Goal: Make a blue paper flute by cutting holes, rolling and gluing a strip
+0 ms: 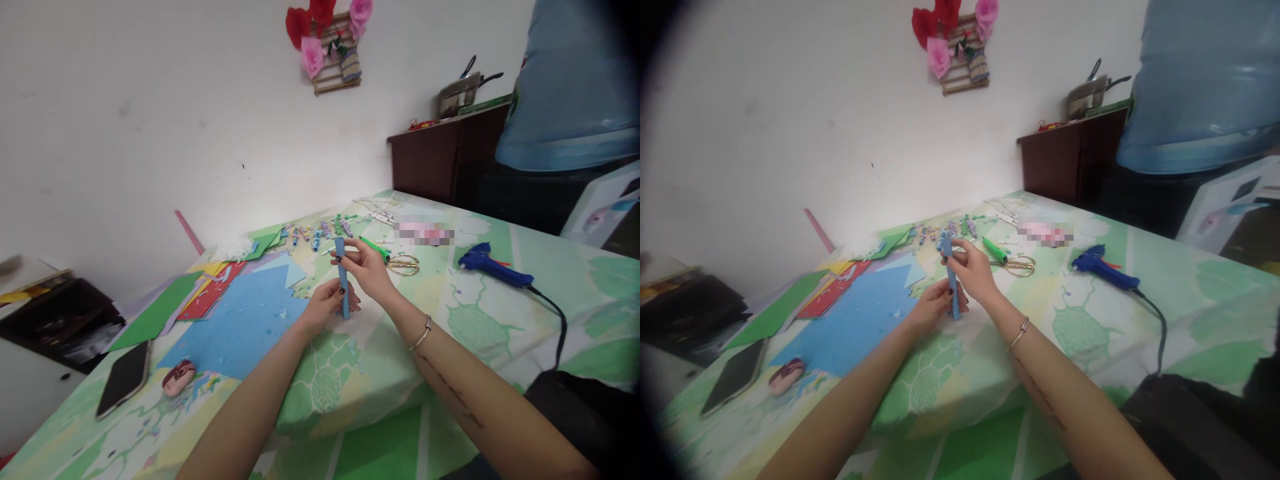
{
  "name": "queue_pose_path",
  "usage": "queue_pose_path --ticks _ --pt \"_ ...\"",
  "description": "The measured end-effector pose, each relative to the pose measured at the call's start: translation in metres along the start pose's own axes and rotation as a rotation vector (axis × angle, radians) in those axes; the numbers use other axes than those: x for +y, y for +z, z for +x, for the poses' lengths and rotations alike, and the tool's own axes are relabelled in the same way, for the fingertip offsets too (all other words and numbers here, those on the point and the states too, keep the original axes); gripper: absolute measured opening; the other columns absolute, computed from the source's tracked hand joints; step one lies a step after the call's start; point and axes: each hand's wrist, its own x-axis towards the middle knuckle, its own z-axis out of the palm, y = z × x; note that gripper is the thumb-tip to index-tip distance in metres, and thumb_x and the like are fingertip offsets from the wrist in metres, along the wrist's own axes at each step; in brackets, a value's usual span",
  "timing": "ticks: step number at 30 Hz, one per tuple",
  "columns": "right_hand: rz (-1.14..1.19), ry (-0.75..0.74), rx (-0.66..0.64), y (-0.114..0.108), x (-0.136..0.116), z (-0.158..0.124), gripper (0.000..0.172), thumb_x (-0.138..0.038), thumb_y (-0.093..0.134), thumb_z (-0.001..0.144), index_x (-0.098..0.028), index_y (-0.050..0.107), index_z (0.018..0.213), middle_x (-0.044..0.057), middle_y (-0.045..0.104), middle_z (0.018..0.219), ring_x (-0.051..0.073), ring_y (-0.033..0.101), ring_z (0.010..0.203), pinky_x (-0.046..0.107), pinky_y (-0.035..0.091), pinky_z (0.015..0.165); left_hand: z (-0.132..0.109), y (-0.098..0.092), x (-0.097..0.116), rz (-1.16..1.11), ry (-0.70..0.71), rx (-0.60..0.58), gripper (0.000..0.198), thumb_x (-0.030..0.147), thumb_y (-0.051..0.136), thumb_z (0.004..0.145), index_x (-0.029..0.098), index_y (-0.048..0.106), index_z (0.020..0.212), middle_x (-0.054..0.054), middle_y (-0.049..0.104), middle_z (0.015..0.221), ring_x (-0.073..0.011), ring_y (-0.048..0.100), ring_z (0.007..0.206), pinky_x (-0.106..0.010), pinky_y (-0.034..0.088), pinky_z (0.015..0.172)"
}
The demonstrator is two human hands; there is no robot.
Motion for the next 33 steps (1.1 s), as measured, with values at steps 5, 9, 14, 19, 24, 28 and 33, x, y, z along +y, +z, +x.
queue_pose_path --ticks 5,9,14,19,24,28,33 --pt "0.063 0.178 0.099 -0.002 -0.005 0.003 0.022 -0.028 0.067 0.067 -0.013 0.060 0.083 0.008 0.069 0.073 0.020 0.066 0.066 0.035 0.054 0.067 -0.003 0.006 0.009 0.189 0.022 0.139 0.034 0.044 0.058 0.076 0.013 0.053 0.089 -0.005 0.062 0.074 -0.0145 0.062 0.056 -0.028 0.049 0.055" --pt "0.187 0.260 0.051 -0.003 -0.011 0.003 0.022 -0.027 0.066 0.068 -0.012 0.061 0.082 0.009 0.069 0.075 0.019 0.066 0.068 0.033 0.054 0.069 -0.007 0.011 0.015 0.205 0.003 0.169 0.035 0.042 0.059 0.075 0.012 0.053 0.091 -0.007 0.064 0.074 -0.0149 0.062 0.052 -0.027 0.050 0.050" --pt "-0.106 0.200 0.082 -0.006 -0.001 0.004 0.023 -0.030 0.064 0.069 -0.013 0.066 0.085 0.007 0.070 0.075 0.020 0.067 0.071 0.030 0.055 0.065 -0.008 0.009 0.011 0.252 -0.009 0.232 0.033 0.039 0.058 0.074 0.011 0.055 0.091 -0.008 0.065 0.074 -0.0163 0.063 0.050 -0.028 0.051 0.049" --pt "-0.327 0.176 0.135 -0.007 0.010 0.003 0.020 -0.033 0.066 0.065 -0.013 0.069 0.067 0.006 0.065 0.056 0.021 0.064 0.055 0.028 0.053 0.048 -0.009 0.006 0.004 0.674 0.088 0.389 0.021 0.029 0.052 0.077 0.015 0.060 0.091 -0.004 0.064 0.068 -0.0139 0.060 0.046 -0.023 0.045 0.046" --pt "-0.356 0.199 0.109 -0.005 0.009 0.002 0.018 -0.030 0.065 0.066 -0.013 0.068 0.061 0.006 0.064 0.052 0.020 0.063 0.050 0.029 0.053 0.047 -0.011 0.007 0.003 0.953 0.181 0.415 0.017 0.024 0.049 0.078 0.018 0.062 0.087 -0.001 0.059 0.058 -0.0135 0.058 0.047 -0.022 0.040 0.048" --pt "-0.332 0.181 0.096 -0.005 0.009 0.003 0.019 -0.030 0.065 0.067 -0.014 0.068 0.059 0.006 0.064 0.052 0.020 0.062 0.050 0.031 0.054 0.049 -0.012 0.005 0.001 0.865 0.229 0.421 0.014 0.025 0.052 0.077 0.020 0.063 0.084 0.000 0.058 0.058 -0.0136 0.056 0.048 -0.022 0.037 0.050" --pt "-0.309 0.172 0.097 -0.005 0.010 0.003 0.017 -0.030 0.066 0.066 -0.015 0.068 0.058 0.005 0.063 0.052 0.020 0.062 0.051 0.032 0.053 0.049 -0.012 0.004 0.000 0.880 0.219 0.409 0.016 0.025 0.051 0.078 0.020 0.063 0.086 0.001 0.059 0.057 -0.0131 0.056 0.047 -0.022 0.037 0.051"
